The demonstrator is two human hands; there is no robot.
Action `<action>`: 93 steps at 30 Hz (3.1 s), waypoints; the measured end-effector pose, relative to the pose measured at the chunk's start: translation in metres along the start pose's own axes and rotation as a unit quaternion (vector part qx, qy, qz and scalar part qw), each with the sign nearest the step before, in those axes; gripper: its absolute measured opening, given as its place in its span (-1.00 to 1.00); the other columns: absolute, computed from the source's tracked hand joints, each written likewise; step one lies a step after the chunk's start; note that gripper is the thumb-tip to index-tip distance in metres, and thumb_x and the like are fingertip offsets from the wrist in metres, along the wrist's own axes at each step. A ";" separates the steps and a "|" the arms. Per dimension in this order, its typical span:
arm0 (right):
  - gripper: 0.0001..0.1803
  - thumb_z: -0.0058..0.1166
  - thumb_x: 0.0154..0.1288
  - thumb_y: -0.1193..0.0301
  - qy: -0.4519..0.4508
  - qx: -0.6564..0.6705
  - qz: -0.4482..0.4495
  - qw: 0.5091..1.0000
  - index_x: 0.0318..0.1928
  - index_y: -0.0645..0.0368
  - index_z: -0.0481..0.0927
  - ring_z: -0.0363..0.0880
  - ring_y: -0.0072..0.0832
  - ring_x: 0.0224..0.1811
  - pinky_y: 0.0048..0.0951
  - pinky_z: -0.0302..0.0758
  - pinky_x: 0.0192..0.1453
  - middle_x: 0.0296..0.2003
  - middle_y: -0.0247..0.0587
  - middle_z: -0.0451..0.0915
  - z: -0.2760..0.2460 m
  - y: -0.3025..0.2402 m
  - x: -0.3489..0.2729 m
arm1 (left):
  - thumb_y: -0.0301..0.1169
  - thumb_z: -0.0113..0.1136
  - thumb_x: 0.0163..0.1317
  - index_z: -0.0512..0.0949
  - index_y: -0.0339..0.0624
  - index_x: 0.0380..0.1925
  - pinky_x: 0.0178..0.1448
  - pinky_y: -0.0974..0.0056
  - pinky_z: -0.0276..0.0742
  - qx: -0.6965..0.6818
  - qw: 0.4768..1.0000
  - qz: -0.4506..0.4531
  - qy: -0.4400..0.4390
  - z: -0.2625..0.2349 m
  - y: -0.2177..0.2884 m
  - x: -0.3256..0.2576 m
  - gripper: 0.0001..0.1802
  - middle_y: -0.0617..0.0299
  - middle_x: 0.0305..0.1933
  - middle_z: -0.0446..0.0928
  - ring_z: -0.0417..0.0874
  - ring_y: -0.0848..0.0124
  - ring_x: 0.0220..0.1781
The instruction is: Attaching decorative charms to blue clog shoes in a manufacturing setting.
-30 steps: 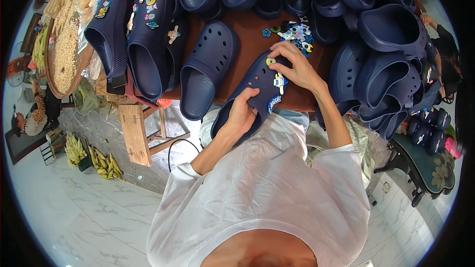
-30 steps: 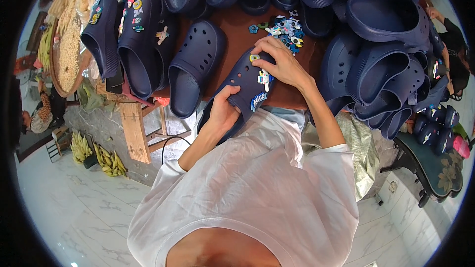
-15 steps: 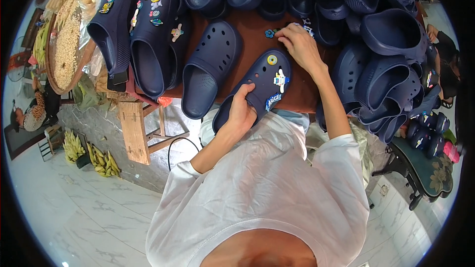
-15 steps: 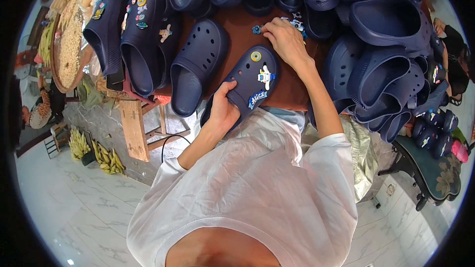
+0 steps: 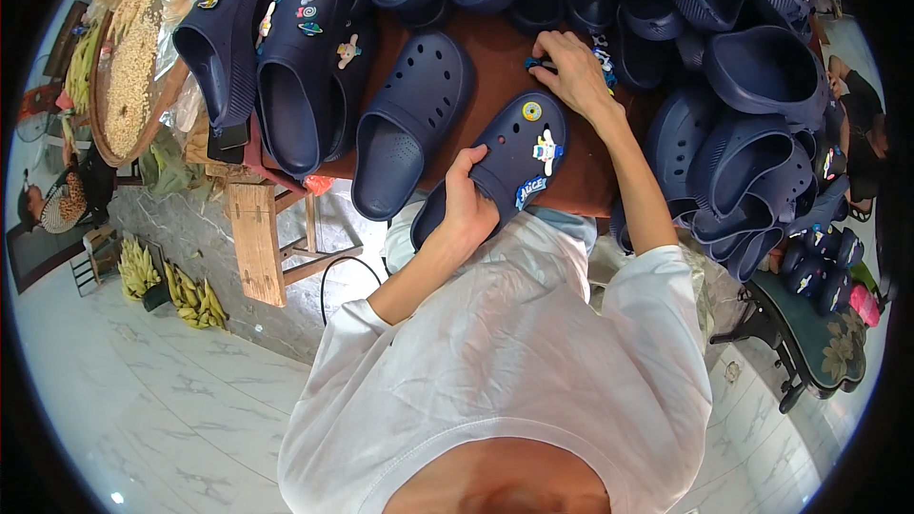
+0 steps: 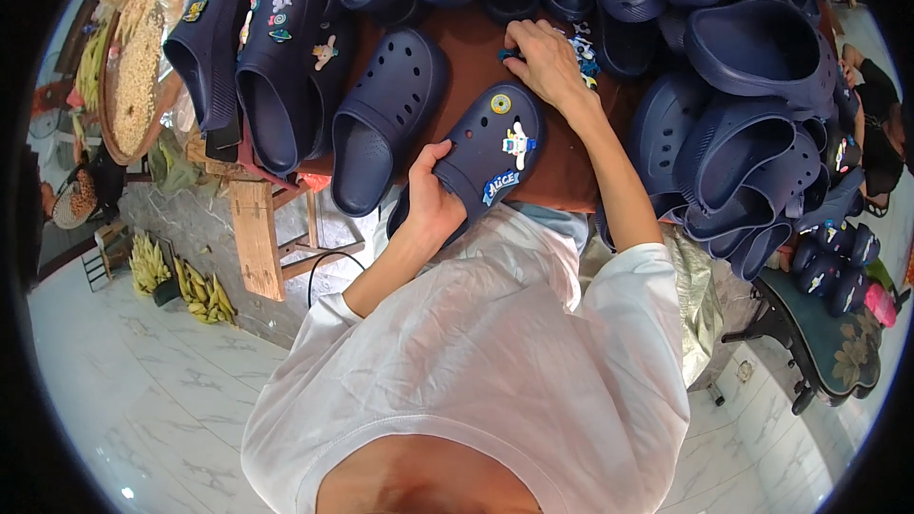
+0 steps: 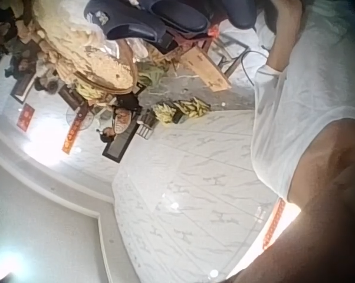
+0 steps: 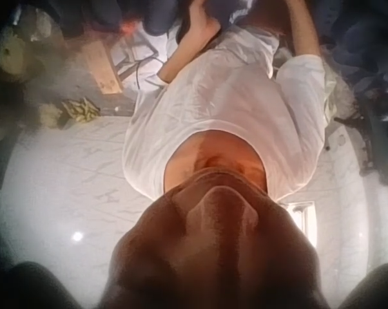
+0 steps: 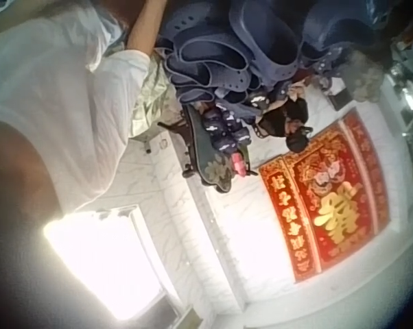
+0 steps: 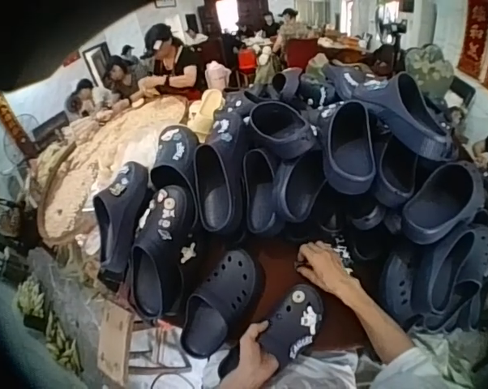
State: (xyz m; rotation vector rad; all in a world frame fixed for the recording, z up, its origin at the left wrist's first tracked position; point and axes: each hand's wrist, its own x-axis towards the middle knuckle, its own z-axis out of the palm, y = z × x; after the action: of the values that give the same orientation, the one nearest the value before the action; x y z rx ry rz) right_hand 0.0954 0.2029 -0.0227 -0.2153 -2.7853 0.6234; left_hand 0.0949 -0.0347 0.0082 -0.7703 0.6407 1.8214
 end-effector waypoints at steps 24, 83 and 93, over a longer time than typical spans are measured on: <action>-0.75 0.24 0.08 0.66 0.081 0.170 0.024 0.982 -0.17 0.26 0.64 0.65 -0.19 -0.14 -0.27 0.61 -0.09 -0.20 -0.16 0.62 -0.019 -0.091 -0.085 | -0.29 -0.01 0.38 0.42 -0.33 0.13 0.37 0.14 0.42 0.017 0.998 0.030 -0.043 -0.001 -0.016 0.000 -0.58 0.06 0.15 0.53 0.56 0.26 0.21; -0.73 0.37 0.10 0.29 -0.008 0.192 0.078 0.978 -0.17 0.02 0.71 0.40 -0.12 0.17 -0.16 0.32 0.28 0.06 -0.13 0.46 -0.024 -0.069 -0.066 | -0.28 -0.08 0.37 0.33 -0.35 0.21 0.35 0.09 0.47 0.110 0.993 0.038 -0.036 0.006 -0.004 -0.010 -0.51 0.01 0.18 0.50 0.56 0.22 0.23; -0.76 0.33 0.16 0.31 -0.009 0.152 0.051 0.987 -0.15 0.04 0.71 0.39 -0.10 0.19 -0.14 0.34 0.27 0.11 -0.11 0.45 -0.017 -0.073 -0.061 | -0.29 -0.02 0.34 0.34 -0.36 0.19 0.39 0.02 0.40 0.070 0.997 0.032 -0.022 0.009 0.000 -0.010 -0.51 -0.06 0.21 0.47 0.53 0.15 0.26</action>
State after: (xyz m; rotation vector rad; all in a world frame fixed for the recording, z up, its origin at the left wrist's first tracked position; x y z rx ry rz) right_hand 0.1520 0.1321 0.0097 -0.2903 -2.6625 1.0676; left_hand 0.0963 -0.0342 0.0220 -0.6216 0.7639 1.8255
